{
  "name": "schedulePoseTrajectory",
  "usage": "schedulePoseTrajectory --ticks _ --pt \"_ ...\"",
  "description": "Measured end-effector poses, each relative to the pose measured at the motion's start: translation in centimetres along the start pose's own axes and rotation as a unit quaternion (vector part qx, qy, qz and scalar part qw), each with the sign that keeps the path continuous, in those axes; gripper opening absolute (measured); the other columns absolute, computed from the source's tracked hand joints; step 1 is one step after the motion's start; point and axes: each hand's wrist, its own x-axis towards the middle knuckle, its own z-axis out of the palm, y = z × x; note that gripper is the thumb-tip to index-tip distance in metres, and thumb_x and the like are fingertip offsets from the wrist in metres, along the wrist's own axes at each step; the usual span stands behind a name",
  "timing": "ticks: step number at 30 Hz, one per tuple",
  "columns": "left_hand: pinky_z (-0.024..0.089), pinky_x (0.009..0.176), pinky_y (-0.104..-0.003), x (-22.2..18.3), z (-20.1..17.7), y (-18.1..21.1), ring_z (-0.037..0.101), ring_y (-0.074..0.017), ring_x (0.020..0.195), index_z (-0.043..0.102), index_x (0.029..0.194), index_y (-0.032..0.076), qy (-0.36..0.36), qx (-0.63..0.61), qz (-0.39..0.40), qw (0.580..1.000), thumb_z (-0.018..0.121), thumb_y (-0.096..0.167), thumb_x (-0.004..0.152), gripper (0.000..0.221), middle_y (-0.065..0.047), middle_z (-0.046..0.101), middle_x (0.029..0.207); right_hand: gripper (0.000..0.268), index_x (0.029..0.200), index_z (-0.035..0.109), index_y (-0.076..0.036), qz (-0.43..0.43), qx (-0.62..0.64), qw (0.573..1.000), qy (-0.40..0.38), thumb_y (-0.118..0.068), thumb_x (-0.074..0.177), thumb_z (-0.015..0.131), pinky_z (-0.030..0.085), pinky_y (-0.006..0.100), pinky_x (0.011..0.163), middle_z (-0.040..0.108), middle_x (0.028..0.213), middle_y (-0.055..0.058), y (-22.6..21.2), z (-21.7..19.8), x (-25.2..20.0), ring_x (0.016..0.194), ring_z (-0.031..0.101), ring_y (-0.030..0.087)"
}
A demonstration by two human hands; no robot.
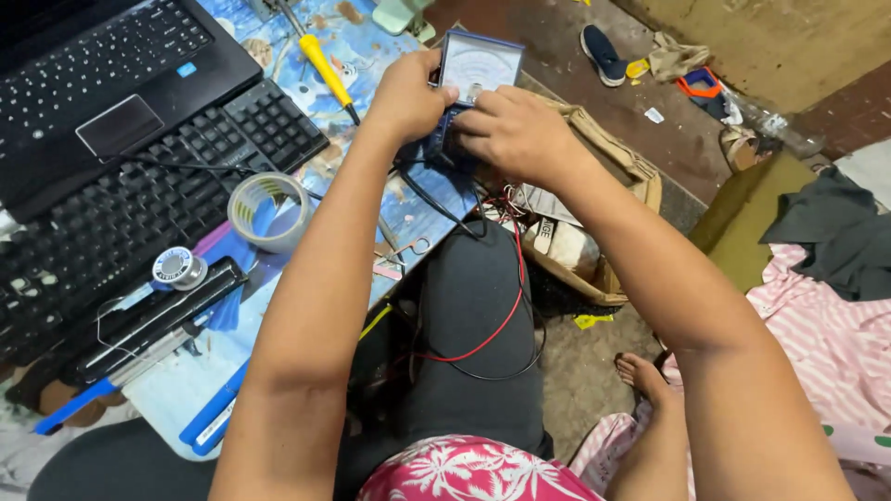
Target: Assembling a lithium-ion battery pack by testing cell voltages and connecting them with wires.
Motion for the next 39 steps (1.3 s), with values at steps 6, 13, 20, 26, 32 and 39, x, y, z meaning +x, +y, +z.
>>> schedulePoseTrajectory --ticks 6,13,20,26,32,39 --pt "0.059 0.089 -0.047 -1.1 0.1 0.3 0.080 -0.0313 0.108 0.082 0.126 0.014 0.040 0.005 0.004 0.999 0.085 0.015 0.091 0.035 -0.008 0.088 0.119 0.007 0.105 0.081 -0.015 0.026 0.041 0.997 0.066 -0.008 0.104 0.080 0.046 0.041 0.076 0.074 0.106 0.000 -0.3 0.9 -0.2 0.092 0.059 0.027" --pt "0.059 0.090 -0.049 -1.2 0.1 0.2 0.079 -0.0329 0.112 0.082 0.127 0.014 0.033 0.001 -0.016 0.999 0.083 0.018 0.095 0.032 -0.009 0.088 0.121 0.017 0.105 0.084 -0.014 0.166 0.090 0.978 0.094 -0.024 0.102 0.097 0.042 0.045 0.069 0.075 0.091 0.003 -2.7 2.5 -1.1 0.084 0.059 0.030" --pt "0.059 0.092 -0.052 -0.8 0.2 0.0 0.078 -0.0367 0.116 0.081 0.128 0.012 0.016 0.006 -0.030 0.999 0.083 0.020 0.098 0.031 -0.011 0.086 0.123 0.022 0.101 0.085 -0.010 0.233 0.128 0.954 0.135 -0.020 0.098 0.105 0.048 0.045 0.075 0.075 0.091 0.005 -3.4 3.4 -1.5 0.085 0.061 0.030" --pt "0.059 0.090 -0.054 -1.5 0.6 0.6 0.077 -0.0399 0.115 0.077 0.132 0.013 0.036 0.011 -0.029 0.999 0.080 0.021 0.100 0.032 -0.013 0.085 0.126 0.020 0.110 0.089 -0.010 0.229 0.130 0.956 0.125 -0.024 0.101 0.102 0.044 0.045 0.077 0.079 0.100 0.004 -3.5 3.4 -1.6 0.091 0.061 0.029" --pt "0.055 0.100 -0.061 -6.4 0.9 3.9 0.066 -0.0515 0.126 0.059 0.146 0.010 0.182 0.118 0.041 0.975 0.082 0.024 0.107 0.046 -0.021 0.069 0.137 0.019 0.112 0.085 -0.001 0.247 0.190 0.930 0.196 -0.020 0.114 0.087 0.051 0.051 0.083 0.082 0.108 0.016 -5.6 -2.6 -1.4 0.094 0.071 0.038" --pt "0.061 0.078 -0.044 -28.6 3.0 14.2 0.073 -0.0372 0.079 0.080 0.108 0.006 0.227 -0.113 0.118 0.960 0.063 0.014 0.116 0.021 -0.012 0.072 0.085 0.012 0.094 0.087 -0.002 0.483 0.261 0.780 0.300 -0.001 0.105 0.089 0.057 0.040 0.075 0.071 0.078 0.008 -17.7 -8.9 -9.3 0.068 0.066 0.030"
